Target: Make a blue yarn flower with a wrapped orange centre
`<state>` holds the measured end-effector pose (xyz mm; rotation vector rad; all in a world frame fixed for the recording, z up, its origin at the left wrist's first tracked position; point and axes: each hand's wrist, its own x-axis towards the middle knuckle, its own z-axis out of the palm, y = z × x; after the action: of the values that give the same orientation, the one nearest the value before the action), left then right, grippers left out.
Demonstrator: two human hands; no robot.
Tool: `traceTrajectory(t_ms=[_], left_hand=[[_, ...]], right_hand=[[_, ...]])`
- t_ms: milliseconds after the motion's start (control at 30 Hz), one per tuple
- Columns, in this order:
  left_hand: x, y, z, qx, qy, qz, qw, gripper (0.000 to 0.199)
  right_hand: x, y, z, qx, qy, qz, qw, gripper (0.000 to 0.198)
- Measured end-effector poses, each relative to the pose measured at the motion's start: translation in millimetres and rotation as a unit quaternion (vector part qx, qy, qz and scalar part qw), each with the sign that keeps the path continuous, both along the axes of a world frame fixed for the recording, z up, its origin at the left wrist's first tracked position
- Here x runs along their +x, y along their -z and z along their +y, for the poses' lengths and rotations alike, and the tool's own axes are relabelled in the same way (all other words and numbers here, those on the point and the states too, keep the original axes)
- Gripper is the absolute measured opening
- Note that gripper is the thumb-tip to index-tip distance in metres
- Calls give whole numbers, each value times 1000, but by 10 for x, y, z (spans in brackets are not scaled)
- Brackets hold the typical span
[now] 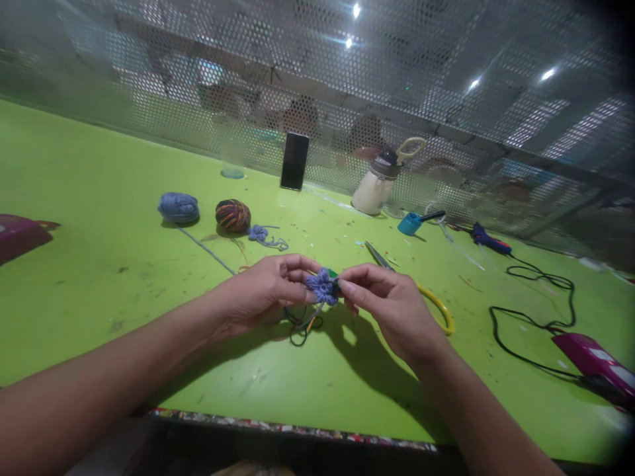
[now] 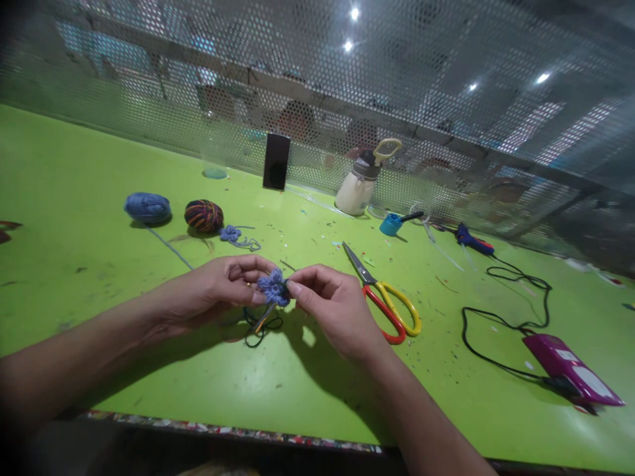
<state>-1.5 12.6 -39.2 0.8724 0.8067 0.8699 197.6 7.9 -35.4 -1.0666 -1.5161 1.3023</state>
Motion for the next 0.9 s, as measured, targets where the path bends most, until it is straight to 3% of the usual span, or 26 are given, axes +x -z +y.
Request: traceTrajectory(t_ms=[900], left_hand=[[-17, -9, -8, 8, -26, -9, 1000, 29]], right_hand=[[-19, -56, -16, -8, 6, -9, 1000, 12]])
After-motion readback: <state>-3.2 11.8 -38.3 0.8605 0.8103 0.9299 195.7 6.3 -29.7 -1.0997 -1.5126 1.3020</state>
